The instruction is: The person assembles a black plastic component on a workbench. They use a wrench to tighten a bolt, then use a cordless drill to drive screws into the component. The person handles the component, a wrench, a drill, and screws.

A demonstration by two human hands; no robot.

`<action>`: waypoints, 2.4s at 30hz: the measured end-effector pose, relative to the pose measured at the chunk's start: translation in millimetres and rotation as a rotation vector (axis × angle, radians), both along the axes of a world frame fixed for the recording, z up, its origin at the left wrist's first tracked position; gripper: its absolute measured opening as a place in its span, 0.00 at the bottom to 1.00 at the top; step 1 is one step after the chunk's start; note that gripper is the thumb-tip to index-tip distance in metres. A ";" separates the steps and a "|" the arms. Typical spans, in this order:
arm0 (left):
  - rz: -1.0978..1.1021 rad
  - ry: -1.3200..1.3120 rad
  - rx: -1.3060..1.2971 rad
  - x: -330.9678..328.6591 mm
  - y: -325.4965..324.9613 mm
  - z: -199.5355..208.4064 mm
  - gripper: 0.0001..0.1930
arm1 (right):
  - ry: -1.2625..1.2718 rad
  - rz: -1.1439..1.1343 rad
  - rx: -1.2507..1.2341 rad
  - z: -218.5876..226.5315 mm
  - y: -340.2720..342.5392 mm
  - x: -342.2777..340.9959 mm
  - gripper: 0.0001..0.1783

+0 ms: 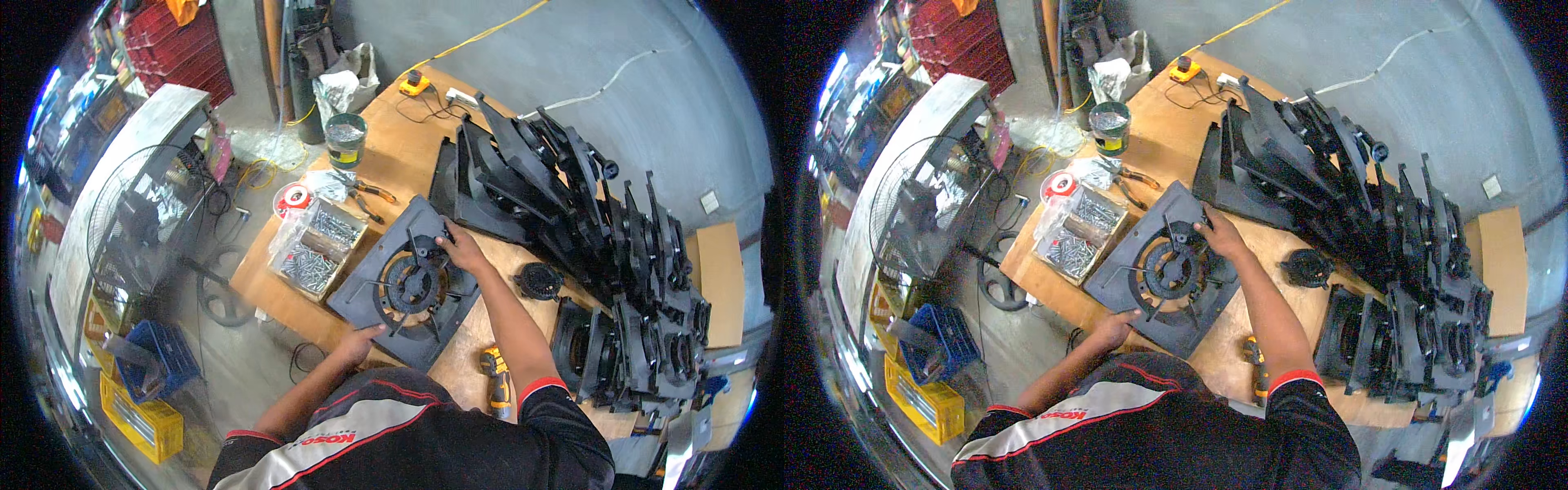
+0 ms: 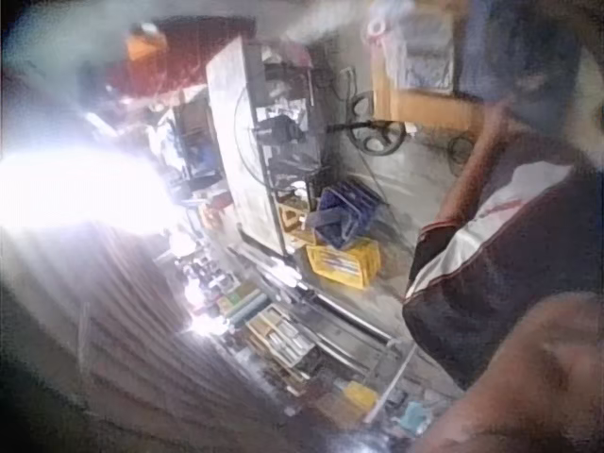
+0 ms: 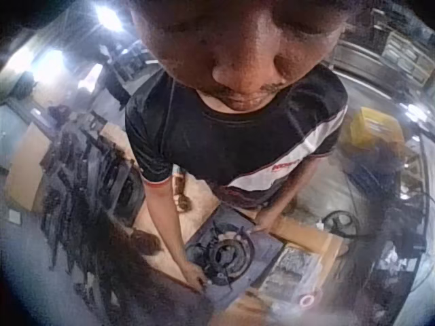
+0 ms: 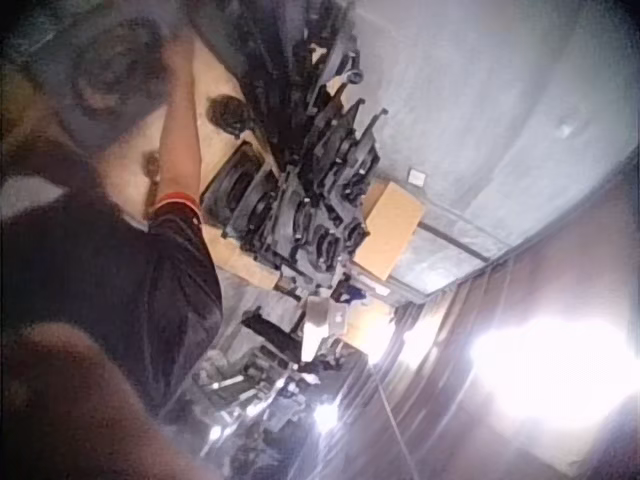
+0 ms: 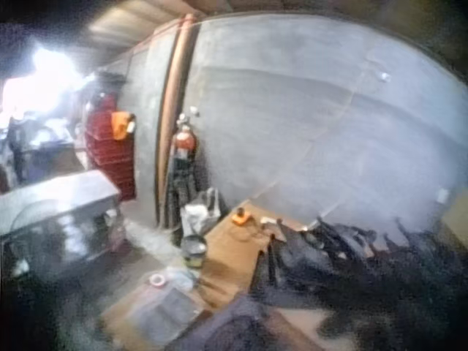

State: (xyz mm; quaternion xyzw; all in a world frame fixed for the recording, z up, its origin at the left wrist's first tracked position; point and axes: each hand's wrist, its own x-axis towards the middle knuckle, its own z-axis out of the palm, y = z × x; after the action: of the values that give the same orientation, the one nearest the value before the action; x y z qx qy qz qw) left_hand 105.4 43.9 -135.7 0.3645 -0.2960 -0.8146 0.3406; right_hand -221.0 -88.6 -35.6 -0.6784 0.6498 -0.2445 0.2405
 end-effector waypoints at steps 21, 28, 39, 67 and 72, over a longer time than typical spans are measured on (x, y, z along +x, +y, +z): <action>-0.133 -0.287 -0.160 17.3 -0.3 72.1 0.28 | -0.038 -0.065 -0.096 -1.6 -13.9 24.2 0.26; -0.328 -0.562 -0.175 31.1 3.9 -18.2 0.29 | -0.081 -0.189 -0.240 -7.7 -2.6 22.5 0.21; -0.238 -0.898 -0.687 136.7 -77.6 134.7 0.15 | -0.176 -0.744 -0.232 -22.4 134.4 -26.5 0.22; -0.436 -1.702 -1.030 105.6 -186.7 108.7 0.08 | 0.308 -0.696 0.005 -74.7 198.2 -17.2 0.21; -0.209 -1.149 -0.782 95.9 -160.9 163.3 0.12 | 0.250 -0.673 -0.261 -46.0 192.2 -1.0 0.16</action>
State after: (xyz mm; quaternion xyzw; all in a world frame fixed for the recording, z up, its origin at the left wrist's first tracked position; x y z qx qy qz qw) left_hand 201.3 -117.0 27.6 0.5577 -0.7337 -0.3552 0.1564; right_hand -222.0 103.6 -81.6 -0.4764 0.8239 -0.3061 -0.0230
